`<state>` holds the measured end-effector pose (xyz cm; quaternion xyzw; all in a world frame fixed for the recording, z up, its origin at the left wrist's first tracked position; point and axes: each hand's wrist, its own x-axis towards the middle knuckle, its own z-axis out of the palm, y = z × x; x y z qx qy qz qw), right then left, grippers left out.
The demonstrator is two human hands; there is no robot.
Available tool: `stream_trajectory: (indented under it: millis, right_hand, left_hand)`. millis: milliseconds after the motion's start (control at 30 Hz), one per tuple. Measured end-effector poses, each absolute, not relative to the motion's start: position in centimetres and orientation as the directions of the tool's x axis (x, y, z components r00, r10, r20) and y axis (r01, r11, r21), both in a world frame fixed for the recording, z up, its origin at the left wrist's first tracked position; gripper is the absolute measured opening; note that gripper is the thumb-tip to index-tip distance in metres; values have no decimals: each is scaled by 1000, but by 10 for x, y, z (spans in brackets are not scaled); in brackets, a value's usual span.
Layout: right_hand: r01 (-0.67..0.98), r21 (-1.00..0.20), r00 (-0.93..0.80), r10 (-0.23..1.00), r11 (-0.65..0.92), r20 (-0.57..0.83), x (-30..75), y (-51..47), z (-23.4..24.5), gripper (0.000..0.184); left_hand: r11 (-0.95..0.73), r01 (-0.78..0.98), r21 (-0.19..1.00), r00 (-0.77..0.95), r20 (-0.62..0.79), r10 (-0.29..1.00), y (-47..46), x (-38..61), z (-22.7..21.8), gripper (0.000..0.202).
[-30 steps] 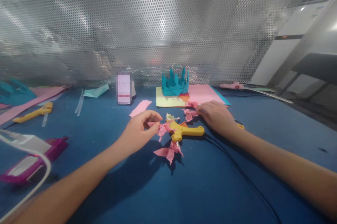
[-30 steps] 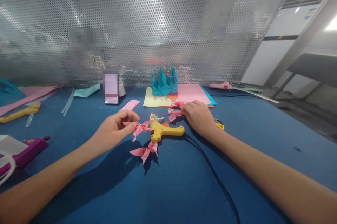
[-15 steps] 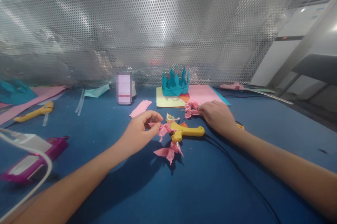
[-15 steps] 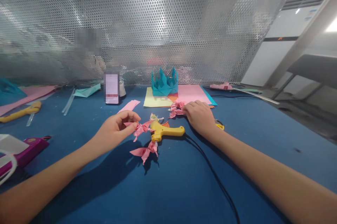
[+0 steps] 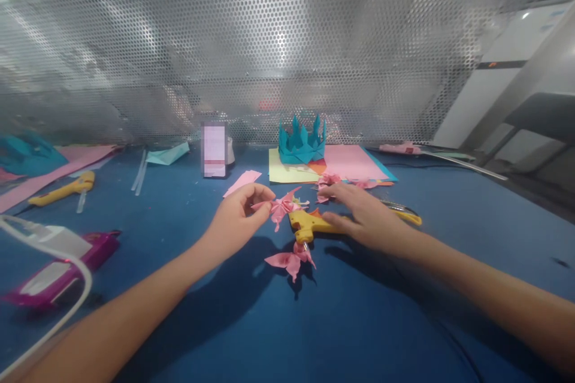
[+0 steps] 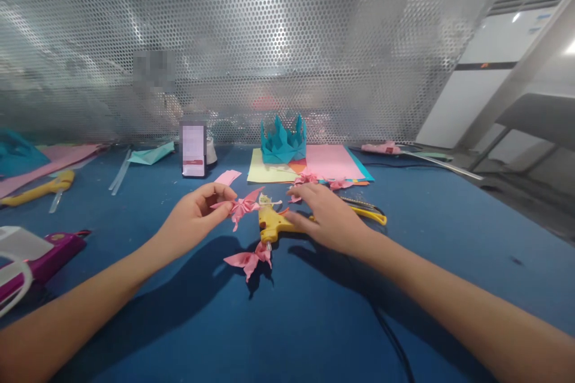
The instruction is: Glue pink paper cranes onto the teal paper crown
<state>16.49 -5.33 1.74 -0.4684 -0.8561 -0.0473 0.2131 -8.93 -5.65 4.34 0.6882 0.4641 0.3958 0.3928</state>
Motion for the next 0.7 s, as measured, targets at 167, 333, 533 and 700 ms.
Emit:
stream_trajectory:
  millis: [167,333,533,700]
  right_hand:
    - [800,-161,-531,807,578,257,153,-67,10,44]
    - [777,-165,-553,783,608,285,153,-67,11,41]
    - [586,-580,-366,823,566,435,142,-78,22,24]
    - [334,-769,-363,827,545,429,128,-93,33,11]
  left_hand:
    - [-203,278,939,237,138,962,-56,-89,44,8]
    - [-214,212,953,258,157,953,-55,-88,41,7]
    - [-409,197,891,341,329,881,-65,-83,39,4]
    - [-513,233,826,415,392,821,-76,-80,41,12]
